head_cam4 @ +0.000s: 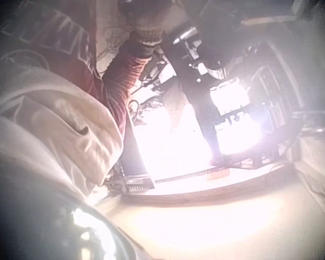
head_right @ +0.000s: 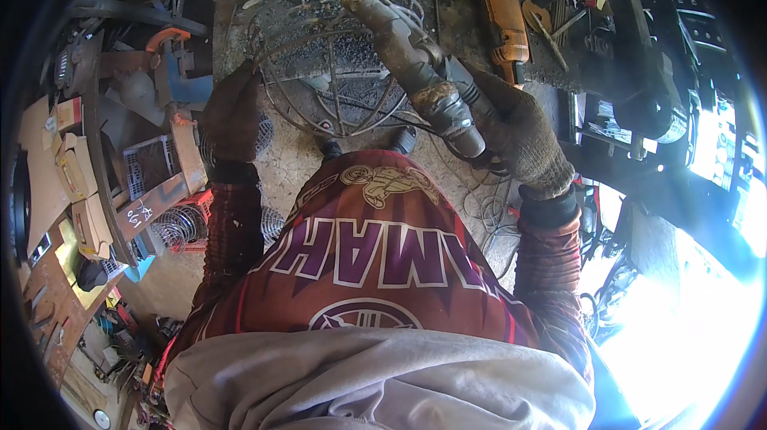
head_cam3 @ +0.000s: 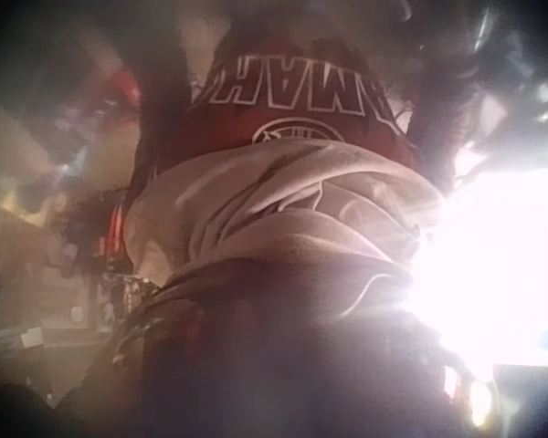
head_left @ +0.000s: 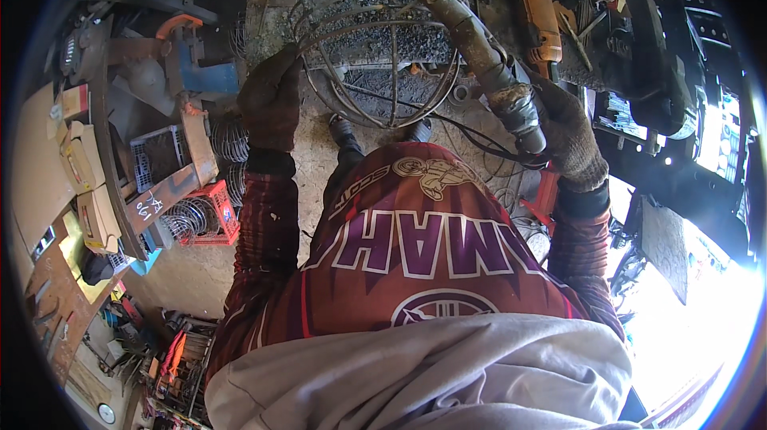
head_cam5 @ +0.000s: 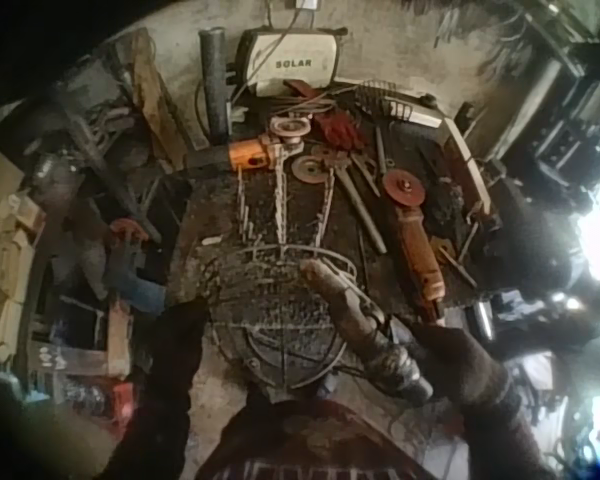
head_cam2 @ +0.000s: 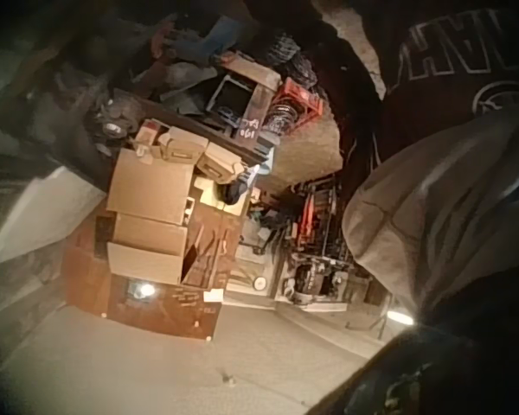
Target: The person uses a welding tool to join metal bars of a wireframe structure on a workbench, then repositions the frame to weld different sections.
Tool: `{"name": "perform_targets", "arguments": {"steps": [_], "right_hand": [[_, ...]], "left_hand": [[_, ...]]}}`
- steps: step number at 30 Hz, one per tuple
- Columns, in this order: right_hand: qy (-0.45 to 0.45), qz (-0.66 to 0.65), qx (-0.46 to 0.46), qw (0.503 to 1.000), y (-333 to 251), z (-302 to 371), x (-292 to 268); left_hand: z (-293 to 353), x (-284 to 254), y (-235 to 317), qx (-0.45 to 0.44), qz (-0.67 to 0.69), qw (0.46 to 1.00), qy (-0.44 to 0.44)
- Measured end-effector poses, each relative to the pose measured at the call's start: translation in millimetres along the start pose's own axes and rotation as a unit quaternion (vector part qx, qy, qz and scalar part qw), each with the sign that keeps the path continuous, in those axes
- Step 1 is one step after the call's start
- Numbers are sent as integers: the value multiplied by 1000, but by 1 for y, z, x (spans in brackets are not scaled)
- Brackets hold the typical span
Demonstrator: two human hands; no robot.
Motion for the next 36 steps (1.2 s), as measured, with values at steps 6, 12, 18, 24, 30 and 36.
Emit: {"name": "perform_targets", "arguments": {"steps": [6,12,18,24,30,36], "right_hand": [[13,-7,23,1000,-8,1,5],[14,7,13,1000,-5,1,2],[41,-20,20,999,-4,0,5],[17,-22,43,999,-9,1,6],[15,19,29,999,-11,-1,5],[32,42,-13,999,-19,-2,8]], "left_hand": [[1,1,0,-14,-2,1000,3],[2,2,-4,-26,7,1000,1],[3,3,-6,-48,27,998,8],[4,3,-8,-58,20,998,4],[3,2,-4,-47,17,999,6],[3,2,-4,-36,24,999,8]]}}
Point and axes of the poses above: each hand's wrist, its own z-axis away from the middle knuckle, its own x-axis out of the palm, y = z × x, the point moved 6 cm from there along -z, towards the middle knuckle, and after that the axes turned 10 degrees about y, right-handed, at the moved point
